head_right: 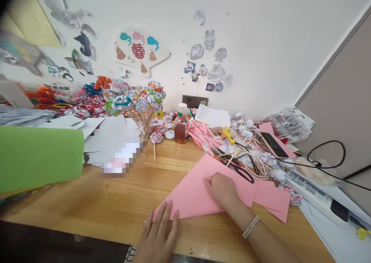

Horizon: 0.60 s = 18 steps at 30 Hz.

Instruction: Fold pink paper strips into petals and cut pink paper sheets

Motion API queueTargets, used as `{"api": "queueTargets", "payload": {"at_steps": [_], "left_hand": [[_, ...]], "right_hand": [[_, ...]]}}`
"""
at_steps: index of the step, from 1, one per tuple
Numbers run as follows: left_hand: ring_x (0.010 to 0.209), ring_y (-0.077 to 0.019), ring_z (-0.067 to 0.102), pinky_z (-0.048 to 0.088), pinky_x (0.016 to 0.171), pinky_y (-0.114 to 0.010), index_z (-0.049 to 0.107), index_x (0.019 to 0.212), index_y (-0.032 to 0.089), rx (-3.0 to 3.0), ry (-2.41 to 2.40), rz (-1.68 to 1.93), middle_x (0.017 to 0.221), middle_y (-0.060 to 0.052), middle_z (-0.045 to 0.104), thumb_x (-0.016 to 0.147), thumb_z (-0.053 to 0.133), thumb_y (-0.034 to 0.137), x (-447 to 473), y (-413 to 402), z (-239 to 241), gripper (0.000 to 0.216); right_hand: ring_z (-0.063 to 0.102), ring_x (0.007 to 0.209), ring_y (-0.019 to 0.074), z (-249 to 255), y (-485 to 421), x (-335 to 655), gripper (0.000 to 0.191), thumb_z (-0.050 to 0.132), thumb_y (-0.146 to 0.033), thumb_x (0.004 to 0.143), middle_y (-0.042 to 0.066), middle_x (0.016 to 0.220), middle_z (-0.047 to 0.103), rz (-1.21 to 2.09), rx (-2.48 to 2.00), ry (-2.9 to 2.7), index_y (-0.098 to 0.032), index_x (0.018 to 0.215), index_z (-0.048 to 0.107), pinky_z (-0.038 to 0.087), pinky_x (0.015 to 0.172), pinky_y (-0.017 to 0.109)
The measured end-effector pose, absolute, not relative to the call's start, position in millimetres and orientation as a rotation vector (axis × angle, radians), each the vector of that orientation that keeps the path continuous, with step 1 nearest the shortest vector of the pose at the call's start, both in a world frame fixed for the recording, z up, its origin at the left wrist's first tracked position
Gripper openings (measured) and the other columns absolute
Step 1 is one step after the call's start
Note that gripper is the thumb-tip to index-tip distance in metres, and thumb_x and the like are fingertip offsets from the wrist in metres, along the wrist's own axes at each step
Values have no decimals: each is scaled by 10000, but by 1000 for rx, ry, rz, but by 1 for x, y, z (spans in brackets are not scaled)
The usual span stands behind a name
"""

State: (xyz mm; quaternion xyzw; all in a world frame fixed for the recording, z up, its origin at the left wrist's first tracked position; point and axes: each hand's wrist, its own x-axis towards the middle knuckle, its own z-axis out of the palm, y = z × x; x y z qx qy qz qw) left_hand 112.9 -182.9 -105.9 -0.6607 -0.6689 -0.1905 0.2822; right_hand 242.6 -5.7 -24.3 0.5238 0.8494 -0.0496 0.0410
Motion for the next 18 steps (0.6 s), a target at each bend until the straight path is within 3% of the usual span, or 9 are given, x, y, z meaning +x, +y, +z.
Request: {"api": "queueTargets", "payload": {"at_steps": [6, 9, 12, 15, 18], "left_hand": [[1033, -303, 525, 362, 863, -484, 547, 1006, 182, -1676, -1675, -597, 1033, -151, 637, 773, 395, 155, 111, -177, -116, 280], [995, -287, 557, 377, 853, -470, 559, 979, 191, -1614, -1611, -623, 980, -133, 664, 780, 374, 127, 108, -174, -119, 279], [949, -274, 588, 388, 838, -461, 569, 937, 198, -1563, -1565, -631, 929, -124, 685, 787, 369, 111, 105, -172, -120, 265], [919, -255, 606, 399, 830, -438, 572, 910, 202, -1552, -1519, -600, 901, -109, 695, 787, 384, 108, 104, -168, -122, 243], [925, -240, 606, 411, 821, -403, 585, 858, 191, -1446, -1451, -700, 860, -106, 700, 782, 387, 91, 106, -160, -126, 234]], "right_hand": [[551, 789, 219, -18, -12, 239, 264, 365, -284, 812, 119, 863, 578, 13, 1574, 2734, -122, 831, 572, 386, 634, 292], [514, 887, 221, -10, -14, 232, 190, 414, -205, 781, 113, 901, 566, -139, 1471, 2937, -130, 876, 561, 388, 742, 312], [452, 1027, 206, 1, -20, 213, 289, 457, -249, 778, 105, 1068, 525, -545, 1280, 3213, -143, 1042, 510, 345, 879, 324], [326, 1160, 246, 9, -27, 183, 356, 507, -343, 756, 115, 1226, 415, -699, 1098, 3392, -157, 1060, 512, 252, 964, 399], [385, 1116, 222, 9, -32, 157, 465, 484, -394, 764, 115, 1189, 452, -998, 873, 3308, -149, 1156, 437, 328, 912, 367]]}}
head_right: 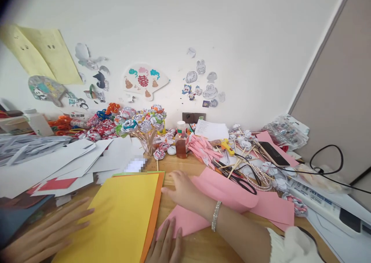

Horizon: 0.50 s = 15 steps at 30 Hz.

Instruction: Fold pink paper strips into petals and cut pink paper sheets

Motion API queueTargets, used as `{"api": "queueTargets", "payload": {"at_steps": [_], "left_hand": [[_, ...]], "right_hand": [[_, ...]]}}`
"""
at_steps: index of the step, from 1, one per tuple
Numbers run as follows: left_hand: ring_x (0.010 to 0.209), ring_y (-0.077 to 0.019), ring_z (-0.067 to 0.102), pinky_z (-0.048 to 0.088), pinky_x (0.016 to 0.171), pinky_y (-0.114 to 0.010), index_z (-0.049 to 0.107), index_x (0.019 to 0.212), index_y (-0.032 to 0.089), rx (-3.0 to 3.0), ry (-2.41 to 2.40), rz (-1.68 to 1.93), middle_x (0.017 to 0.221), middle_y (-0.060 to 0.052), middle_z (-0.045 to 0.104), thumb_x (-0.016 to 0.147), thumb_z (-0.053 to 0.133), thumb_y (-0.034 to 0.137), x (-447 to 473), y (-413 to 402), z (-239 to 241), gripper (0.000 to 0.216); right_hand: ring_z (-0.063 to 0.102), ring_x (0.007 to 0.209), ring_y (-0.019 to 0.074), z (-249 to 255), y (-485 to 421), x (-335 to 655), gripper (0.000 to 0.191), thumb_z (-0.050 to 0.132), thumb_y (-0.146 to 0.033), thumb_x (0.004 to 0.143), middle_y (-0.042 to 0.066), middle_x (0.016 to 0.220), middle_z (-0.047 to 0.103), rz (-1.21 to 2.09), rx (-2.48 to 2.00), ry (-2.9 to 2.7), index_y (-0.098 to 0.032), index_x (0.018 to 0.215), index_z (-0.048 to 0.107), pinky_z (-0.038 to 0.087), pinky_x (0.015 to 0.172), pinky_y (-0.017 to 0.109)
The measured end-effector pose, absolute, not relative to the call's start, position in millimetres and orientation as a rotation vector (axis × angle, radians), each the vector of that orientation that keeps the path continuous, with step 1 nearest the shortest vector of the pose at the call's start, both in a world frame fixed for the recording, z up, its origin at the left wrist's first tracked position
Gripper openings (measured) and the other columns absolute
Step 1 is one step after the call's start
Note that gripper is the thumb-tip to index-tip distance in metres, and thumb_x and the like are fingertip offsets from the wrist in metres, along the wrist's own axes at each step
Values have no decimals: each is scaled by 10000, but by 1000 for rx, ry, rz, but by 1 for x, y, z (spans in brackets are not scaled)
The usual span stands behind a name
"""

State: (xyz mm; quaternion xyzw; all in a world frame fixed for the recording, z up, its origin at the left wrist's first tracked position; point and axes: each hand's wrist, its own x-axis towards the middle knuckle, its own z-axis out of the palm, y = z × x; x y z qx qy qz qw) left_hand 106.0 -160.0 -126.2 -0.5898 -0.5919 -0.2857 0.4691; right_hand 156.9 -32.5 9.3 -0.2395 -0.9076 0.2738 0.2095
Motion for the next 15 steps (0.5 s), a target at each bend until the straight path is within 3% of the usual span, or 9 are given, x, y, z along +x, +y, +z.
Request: {"api": "queueTargets", "payload": {"at_steps": [2, 5, 8, 15], "left_hand": [[925, -241, 605, 415, 818, -414, 590, 811, 188, -1335, -1426, -836, 821, -110, 703, 783, 383, 85, 109, -154, -131, 233], [843, -240, 632, 418, 818, -449, 591, 758, 196, -1248, -1439, -955, 712, -94, 701, 788, 394, 113, 114, -147, -137, 216], [734, -223, 647, 405, 839, -462, 575, 694, 200, -1217, -1459, -992, 603, -66, 676, 791, 381, 112, 116, -146, -142, 234], [614, -195, 629, 400, 841, -437, 557, 725, 206, -1203, -1467, -907, 571, -39, 663, 776, 394, 114, 114, -149, -142, 194]], "right_hand": [[377, 1118, 222, 6, -36, 148, 520, 550, -350, 712, 97, 1199, 450, 764, -531, -2630, -163, 1179, 418, 325, 914, 359], [269, 1192, 231, 1, -45, 146, 598, 594, -215, 650, 66, 1311, 345, 483, -86, -2867, -194, 1213, 392, 254, 965, 356], [237, 1210, 217, -1, -55, 143, 543, 524, -151, 710, 33, 1360, 284, 164, 258, -2960, -199, 1229, 370, 239, 970, 344], [405, 1061, 186, -7, -65, 114, 303, 482, -199, 797, -13, 1260, 432, -322, 610, -2921, -251, 1095, 475, 355, 824, 340]]}}
